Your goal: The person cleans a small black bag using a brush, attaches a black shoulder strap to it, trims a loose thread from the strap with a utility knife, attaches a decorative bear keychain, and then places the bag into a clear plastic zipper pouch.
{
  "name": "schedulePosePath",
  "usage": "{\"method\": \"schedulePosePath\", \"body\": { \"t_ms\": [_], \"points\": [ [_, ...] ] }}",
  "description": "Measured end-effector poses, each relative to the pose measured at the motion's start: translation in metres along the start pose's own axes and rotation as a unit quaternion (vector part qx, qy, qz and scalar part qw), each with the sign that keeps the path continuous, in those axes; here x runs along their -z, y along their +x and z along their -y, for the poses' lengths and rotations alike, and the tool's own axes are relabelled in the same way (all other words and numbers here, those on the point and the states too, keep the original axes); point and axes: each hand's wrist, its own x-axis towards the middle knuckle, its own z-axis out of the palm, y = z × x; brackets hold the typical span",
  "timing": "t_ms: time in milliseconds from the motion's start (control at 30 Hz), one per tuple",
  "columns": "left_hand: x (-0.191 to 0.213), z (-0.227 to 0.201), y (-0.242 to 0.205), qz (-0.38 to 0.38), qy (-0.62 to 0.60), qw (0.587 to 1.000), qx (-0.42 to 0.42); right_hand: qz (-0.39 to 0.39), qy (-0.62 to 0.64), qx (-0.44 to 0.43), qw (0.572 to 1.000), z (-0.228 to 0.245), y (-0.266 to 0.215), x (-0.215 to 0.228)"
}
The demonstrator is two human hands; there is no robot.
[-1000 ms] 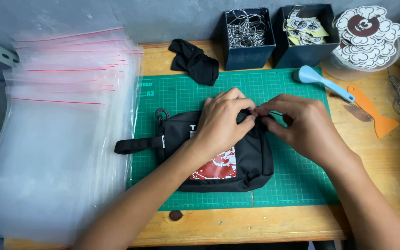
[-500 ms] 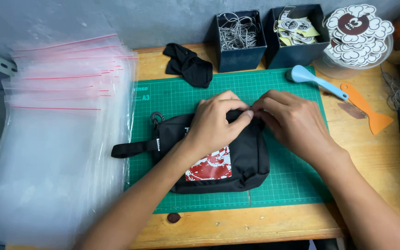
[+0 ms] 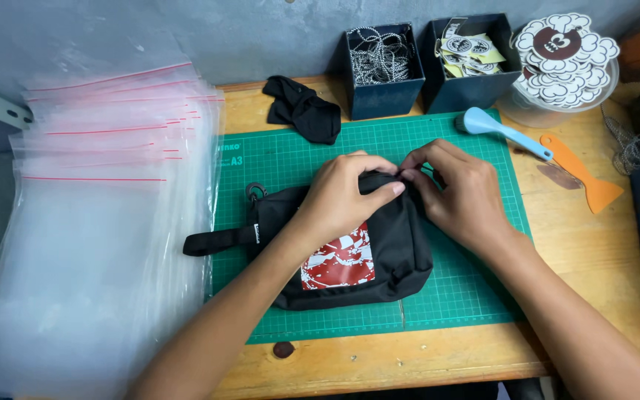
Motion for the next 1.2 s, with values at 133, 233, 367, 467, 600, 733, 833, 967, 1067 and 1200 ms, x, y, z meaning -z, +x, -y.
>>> {"method": "schedulePosePath", "body": {
  "t_ms": [133,233,367,467,600,733,833,967,1067,1200],
  "points": [
    [-0.006,0.005,0.002,-0.012,0.002,1.0,-0.001,0.0,0.035,-0.019,0.999,-0.005,0.0,-0.003],
    [-0.011,0.007,0.004,-0.074,-0.02,0.997,-0.007,0.01,0.057,-0.026,0.998,0.0,0.002,0.002],
    [-0.018,0.014,0.007,-0.086,0.018,0.996,-0.032,0.019,0.075,-0.032,0.996,0.01,0.004,0.009],
    [-0.02,0.017,0.007,-0.088,-0.009,0.996,-0.015,0.02,0.075,-0.04,0.996,0.015,0.01,0.022],
    [-0.014,0.011,0.008,-0.056,-0.016,0.998,0.028,0.049,0.089,-0.089,0.991,0.016,0.01,0.034],
    [-0.008,0.009,0.009,-0.028,-0.043,0.997,0.058,0.04,0.087,-0.056,0.994,0.017,0.008,0.028],
    [-0.004,0.009,0.008,0.005,-0.068,0.996,0.06,0.051,0.068,-0.087,0.993,0.015,0.004,0.023],
    [-0.006,0.013,0.008,0.008,-0.059,0.996,0.063,0.032,0.068,-0.11,0.991,0.015,0.005,0.02],
    [-0.008,0.016,0.007,0.004,-0.049,0.997,0.059,0.037,0.059,-0.094,0.993,0.014,0.004,0.02],
    [-0.009,0.016,0.006,-0.005,-0.035,0.998,0.044,0.046,0.048,-0.103,0.992,0.005,0.0,0.016]
  ]
}}
